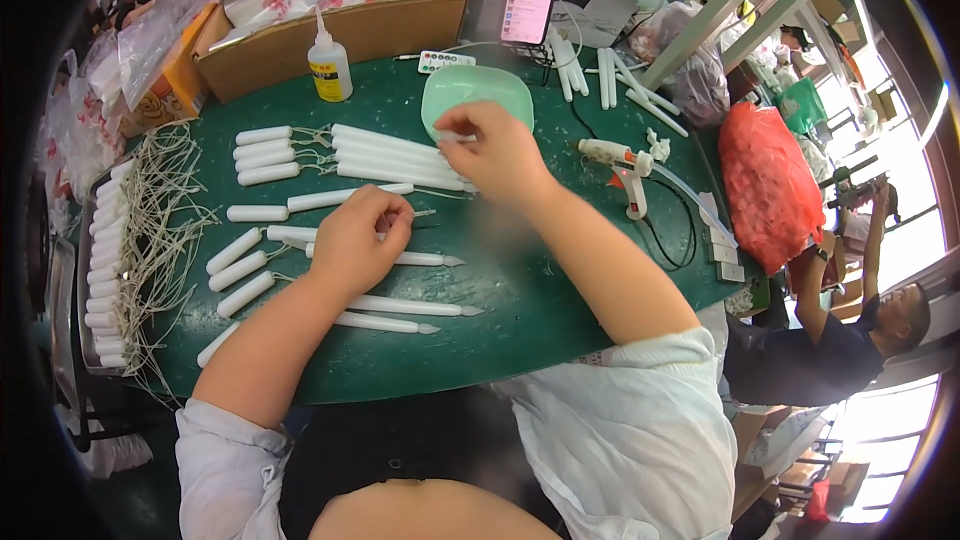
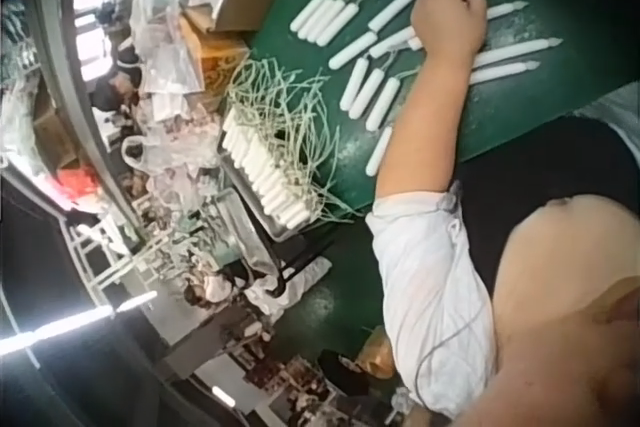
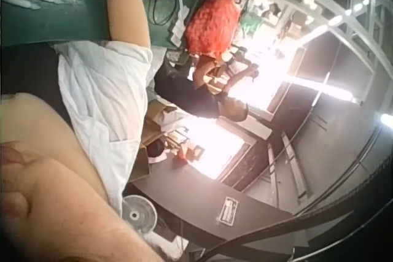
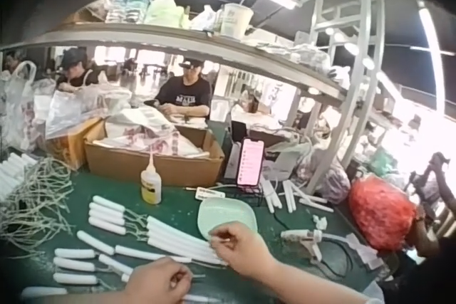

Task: Assembling small components by inserting wires into plastic tubes and applying glue using a hot glue gun.

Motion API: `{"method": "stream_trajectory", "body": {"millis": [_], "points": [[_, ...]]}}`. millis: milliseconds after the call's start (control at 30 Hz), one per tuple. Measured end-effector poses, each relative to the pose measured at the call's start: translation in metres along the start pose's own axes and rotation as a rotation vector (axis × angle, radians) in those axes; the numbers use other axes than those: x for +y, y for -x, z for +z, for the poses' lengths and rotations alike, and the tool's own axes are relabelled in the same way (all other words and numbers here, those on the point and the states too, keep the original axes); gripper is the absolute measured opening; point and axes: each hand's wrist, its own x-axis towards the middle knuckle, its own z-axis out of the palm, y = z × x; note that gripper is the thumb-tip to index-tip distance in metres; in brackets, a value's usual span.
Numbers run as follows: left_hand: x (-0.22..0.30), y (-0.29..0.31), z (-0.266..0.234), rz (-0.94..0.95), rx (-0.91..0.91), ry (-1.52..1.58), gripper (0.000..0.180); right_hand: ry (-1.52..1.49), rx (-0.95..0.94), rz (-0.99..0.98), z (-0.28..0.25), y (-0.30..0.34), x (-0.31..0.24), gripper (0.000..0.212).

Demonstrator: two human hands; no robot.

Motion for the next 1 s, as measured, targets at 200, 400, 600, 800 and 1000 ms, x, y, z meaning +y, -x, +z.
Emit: {"method": "stream_trajectory", "body": {"millis": [200,400,600,800,1000], "points": [[0.002,-0.003,0.001,-0.002,0.015,0.047,0.008,-0.629,-0.041,0.388,0.022,0.060,0.009,0.020],[0.001,-0.004,0.001,-0.058,0.031,0.065,0.010,-0.692,-0.073,0.378,0.026,0.058,0.011,0.020],[0.000,-0.005,0.001,-0.056,0.007,0.042,0.010,-0.735,-0.110,0.376,0.030,0.061,0.004,0.021],[-0.001,-0.004,0.000,-0.033,-0.033,0.021,0.008,-0.557,-0.195,0.371,0.030,0.062,-0.001,0.022],[-0.001,-0.002,0.002,0.034,-0.038,-0.032,0.006,-0.233,-0.112,0.088,0.035,0.065,0.006,0.017]]}}
